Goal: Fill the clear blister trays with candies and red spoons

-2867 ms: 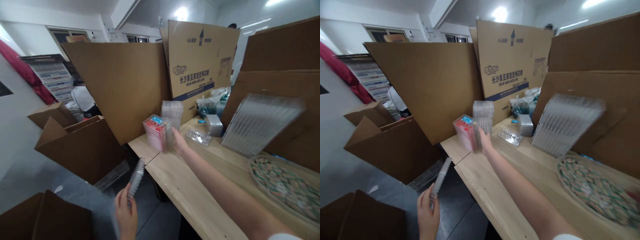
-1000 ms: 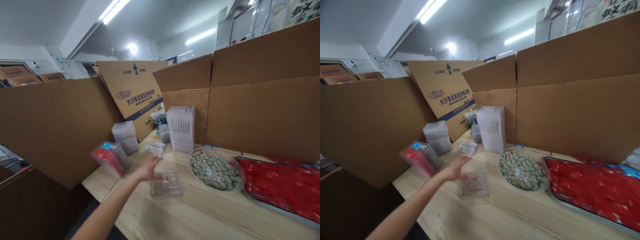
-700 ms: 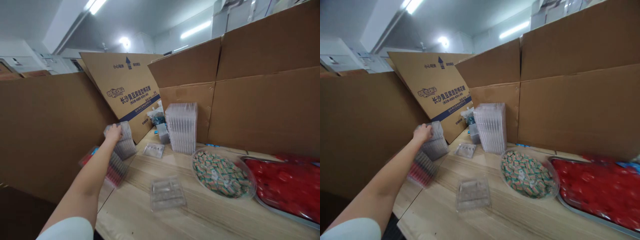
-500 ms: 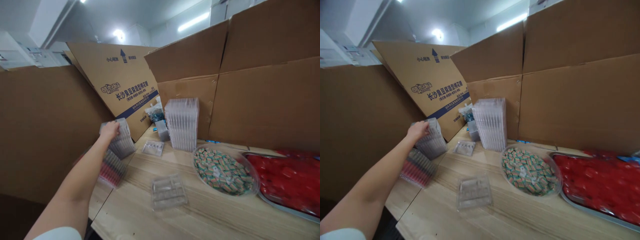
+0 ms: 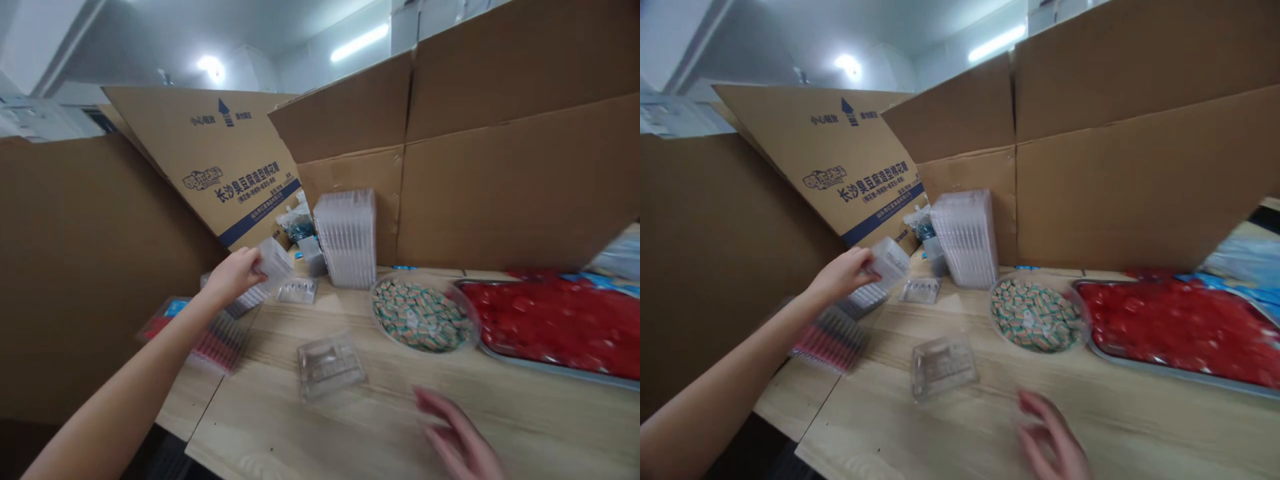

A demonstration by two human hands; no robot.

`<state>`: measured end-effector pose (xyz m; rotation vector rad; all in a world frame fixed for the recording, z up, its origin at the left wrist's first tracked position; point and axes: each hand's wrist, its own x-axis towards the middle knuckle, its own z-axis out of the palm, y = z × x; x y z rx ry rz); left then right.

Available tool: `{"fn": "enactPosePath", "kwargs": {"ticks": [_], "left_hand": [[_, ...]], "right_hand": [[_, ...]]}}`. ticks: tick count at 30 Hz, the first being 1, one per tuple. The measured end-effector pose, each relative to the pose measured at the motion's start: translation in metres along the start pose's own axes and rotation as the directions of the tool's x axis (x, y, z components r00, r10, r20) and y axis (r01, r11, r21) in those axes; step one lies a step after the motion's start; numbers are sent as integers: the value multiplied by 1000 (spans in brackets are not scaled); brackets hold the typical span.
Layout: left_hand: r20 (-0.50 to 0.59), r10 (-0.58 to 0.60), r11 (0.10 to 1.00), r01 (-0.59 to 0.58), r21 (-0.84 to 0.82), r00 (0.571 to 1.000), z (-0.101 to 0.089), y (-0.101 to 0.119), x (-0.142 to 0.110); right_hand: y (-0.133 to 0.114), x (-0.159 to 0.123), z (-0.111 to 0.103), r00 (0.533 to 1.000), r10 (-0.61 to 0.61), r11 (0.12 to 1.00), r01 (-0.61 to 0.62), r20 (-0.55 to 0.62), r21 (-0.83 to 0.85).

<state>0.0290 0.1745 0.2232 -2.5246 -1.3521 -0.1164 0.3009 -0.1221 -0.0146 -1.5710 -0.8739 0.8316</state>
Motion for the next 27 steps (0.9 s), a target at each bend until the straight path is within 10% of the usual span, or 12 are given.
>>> {"fn": "enactPosePath", "kwargs": {"ticks": [5, 10, 21, 23, 27], "left_hand": [[4, 165, 838, -138, -528, 986, -10, 107, -57], [124, 212, 612, -33, -790, 969, -2, 179, -94], [284, 197, 361, 200, -911, 938, 12, 198, -109], [254, 134, 421, 177, -889, 958, 14, 179, -106], [182, 38, 855, 62, -515, 983, 36, 150, -97]], "right_hand": [[-71, 57, 49, 948, -233, 848, 87, 218, 523], [-86, 38, 32, 932, -296, 731, 79, 210, 678], [-60, -16, -11, 995, -68, 837, 93, -67, 539], [-53, -20, -26, 990, 32, 838, 49, -139, 544], [-26, -33, -61, 959, 271, 756, -157, -86, 636]]}}
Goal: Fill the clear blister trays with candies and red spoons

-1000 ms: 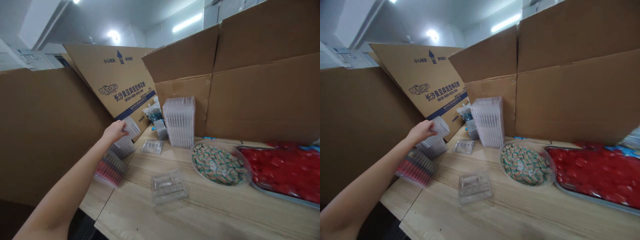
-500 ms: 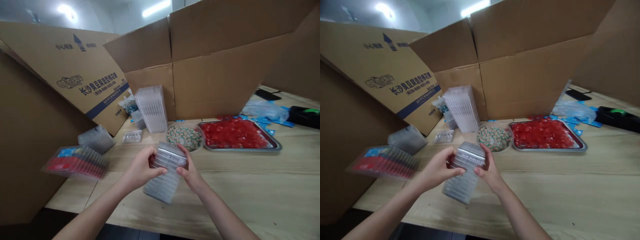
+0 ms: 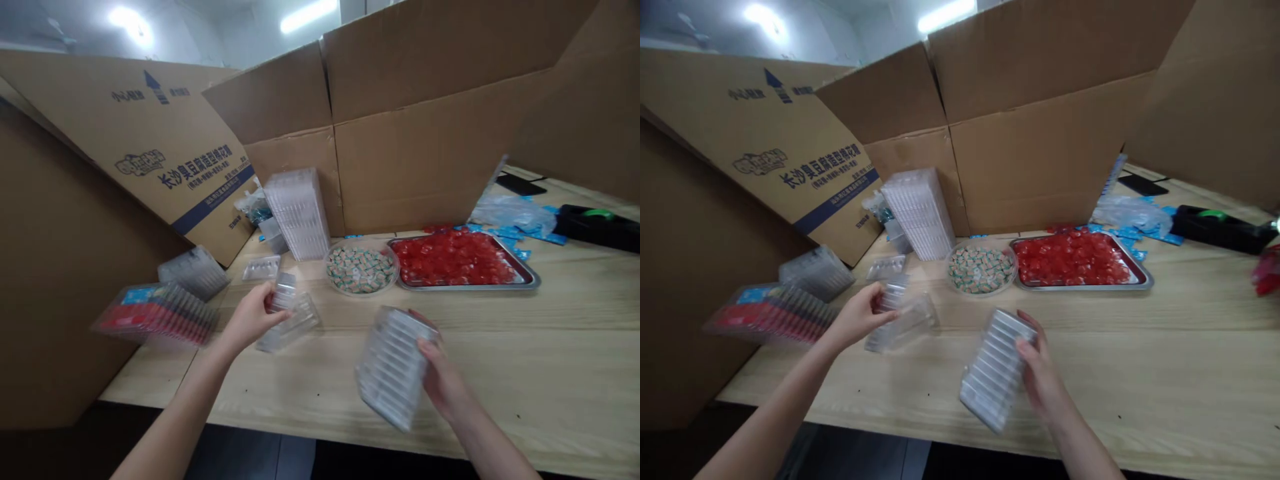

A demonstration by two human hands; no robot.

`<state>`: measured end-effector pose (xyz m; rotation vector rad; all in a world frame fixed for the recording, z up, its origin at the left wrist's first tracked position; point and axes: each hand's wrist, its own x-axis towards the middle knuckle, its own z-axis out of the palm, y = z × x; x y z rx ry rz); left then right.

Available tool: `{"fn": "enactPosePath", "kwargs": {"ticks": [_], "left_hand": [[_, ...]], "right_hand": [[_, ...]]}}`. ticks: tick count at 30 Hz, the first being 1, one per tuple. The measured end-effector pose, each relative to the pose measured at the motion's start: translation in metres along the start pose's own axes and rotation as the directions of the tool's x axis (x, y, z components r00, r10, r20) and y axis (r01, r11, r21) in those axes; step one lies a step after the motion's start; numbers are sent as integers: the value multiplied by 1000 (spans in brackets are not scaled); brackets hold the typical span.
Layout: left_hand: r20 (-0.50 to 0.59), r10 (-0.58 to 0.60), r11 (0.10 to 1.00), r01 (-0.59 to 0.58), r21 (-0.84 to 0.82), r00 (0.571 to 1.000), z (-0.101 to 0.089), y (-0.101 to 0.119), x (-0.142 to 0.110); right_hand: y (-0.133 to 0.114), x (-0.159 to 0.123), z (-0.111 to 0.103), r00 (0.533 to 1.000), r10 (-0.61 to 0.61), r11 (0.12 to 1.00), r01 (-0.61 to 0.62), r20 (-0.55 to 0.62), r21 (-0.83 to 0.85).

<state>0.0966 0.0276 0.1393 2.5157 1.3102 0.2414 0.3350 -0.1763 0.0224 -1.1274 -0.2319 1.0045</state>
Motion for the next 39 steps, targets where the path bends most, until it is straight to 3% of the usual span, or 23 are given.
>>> {"fn": "enactPosePath", "kwargs": {"ticks": [2, 5, 9, 19, 24, 27, 31, 36, 39], "left_hand": [[18, -1, 983, -2, 184, 1000, 15, -8, 6], [87, 7, 970, -28, 242, 996, 47, -7, 7], [145, 12, 946, -58, 319, 989, 75, -4, -1], [105, -25, 949, -10, 316, 994, 63, -43, -18], [76, 12, 975, -29, 222, 997, 78, -39, -32], [0, 1, 985, -1, 174, 1000, 89, -37, -36], [-65, -7, 994, 13, 106, 998, 89, -51, -34], [-174, -69, 996, 78, 44, 982, 76, -84, -30], [-133, -76, 997, 77, 5, 988, 83, -83, -31]], "right_hand": [[3, -5, -21, 996, 91, 995, -91, -10, 27], [8, -16, -40, 986, 162, 986, -161, -30, 43], [5, -24, -47, 984, 180, 982, -180, -6, 54], [5, -19, -43, 973, 226, 969, -230, 44, 89], [4, -21, -28, 970, 221, 969, -230, 100, 85], [1, -20, -16, 962, 229, 967, -242, 149, 74], [0, -20, -6, 956, 236, 968, -248, 175, 47], [5, -21, -8, 965, 236, 968, -243, 118, 54], [10, -20, -17, 969, 237, 970, -240, 65, 34]]}}
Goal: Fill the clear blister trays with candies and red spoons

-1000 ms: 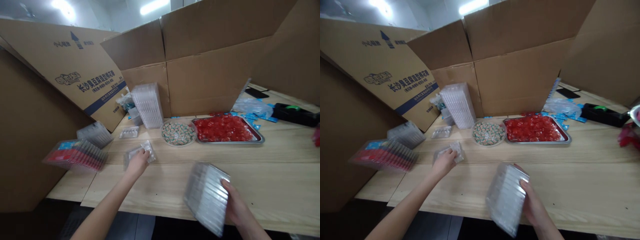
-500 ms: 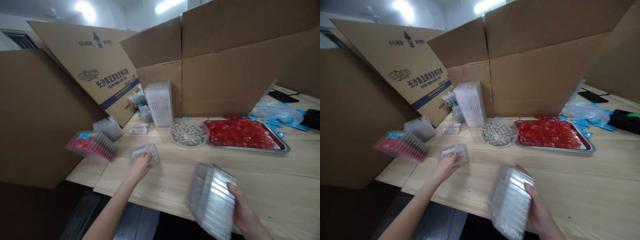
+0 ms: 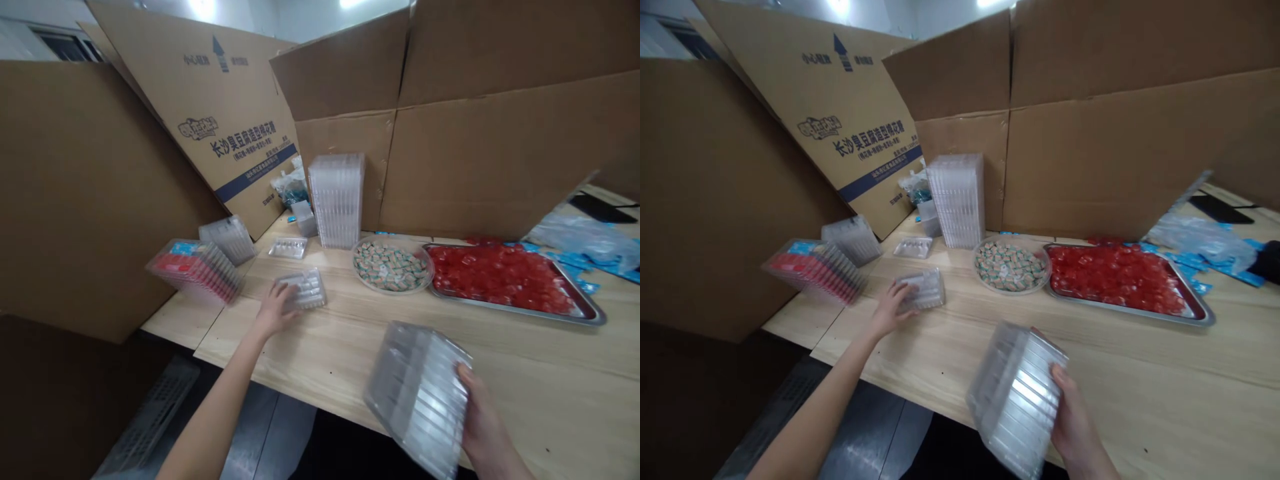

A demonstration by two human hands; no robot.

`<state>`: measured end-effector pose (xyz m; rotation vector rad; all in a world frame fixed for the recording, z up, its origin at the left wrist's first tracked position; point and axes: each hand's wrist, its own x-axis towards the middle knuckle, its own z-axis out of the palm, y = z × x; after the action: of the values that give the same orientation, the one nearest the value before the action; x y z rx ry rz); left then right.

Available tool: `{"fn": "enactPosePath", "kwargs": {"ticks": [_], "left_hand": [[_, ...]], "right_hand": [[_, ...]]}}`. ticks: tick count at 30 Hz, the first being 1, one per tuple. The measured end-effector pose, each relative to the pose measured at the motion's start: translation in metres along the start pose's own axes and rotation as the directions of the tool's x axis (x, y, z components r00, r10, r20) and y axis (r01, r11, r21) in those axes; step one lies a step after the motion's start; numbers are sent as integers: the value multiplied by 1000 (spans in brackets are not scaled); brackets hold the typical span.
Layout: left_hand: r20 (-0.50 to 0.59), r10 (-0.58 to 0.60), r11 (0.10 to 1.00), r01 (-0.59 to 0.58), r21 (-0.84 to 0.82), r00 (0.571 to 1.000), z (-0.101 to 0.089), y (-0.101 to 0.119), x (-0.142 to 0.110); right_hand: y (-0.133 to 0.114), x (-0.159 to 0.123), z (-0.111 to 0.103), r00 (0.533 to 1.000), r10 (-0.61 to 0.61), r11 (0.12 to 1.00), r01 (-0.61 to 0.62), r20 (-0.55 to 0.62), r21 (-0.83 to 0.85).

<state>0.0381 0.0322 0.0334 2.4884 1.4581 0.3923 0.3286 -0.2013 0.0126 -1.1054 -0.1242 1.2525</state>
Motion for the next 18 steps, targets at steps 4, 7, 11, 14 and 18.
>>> {"fn": "enactPosePath", "kwargs": {"ticks": [4, 7, 11, 14, 18], "left_hand": [[-5, -54, 993, 53, -103, 999, 21, 46, -33], [90, -64, 659, 110, -745, 994, 24, 89, -75], [334, 106, 18, 334, -942, 937, 4, 113, -125], [444, 49, -313, 436, -844, 894, -8, 100, -147], [418, -477, -265, 326, -907, 774, -14, 53, -164]], "right_hand": [[4, 6, -9, 1000, -12, 990, 13, 6, -138], [5, 6, 7, 992, -74, 977, 92, 99, -190], [18, -6, 63, 950, -25, 977, 90, 313, -193], [36, -13, 107, 883, 27, 974, 81, 468, -210], [52, 2, 132, 726, -183, 814, 490, 663, -311]]}}
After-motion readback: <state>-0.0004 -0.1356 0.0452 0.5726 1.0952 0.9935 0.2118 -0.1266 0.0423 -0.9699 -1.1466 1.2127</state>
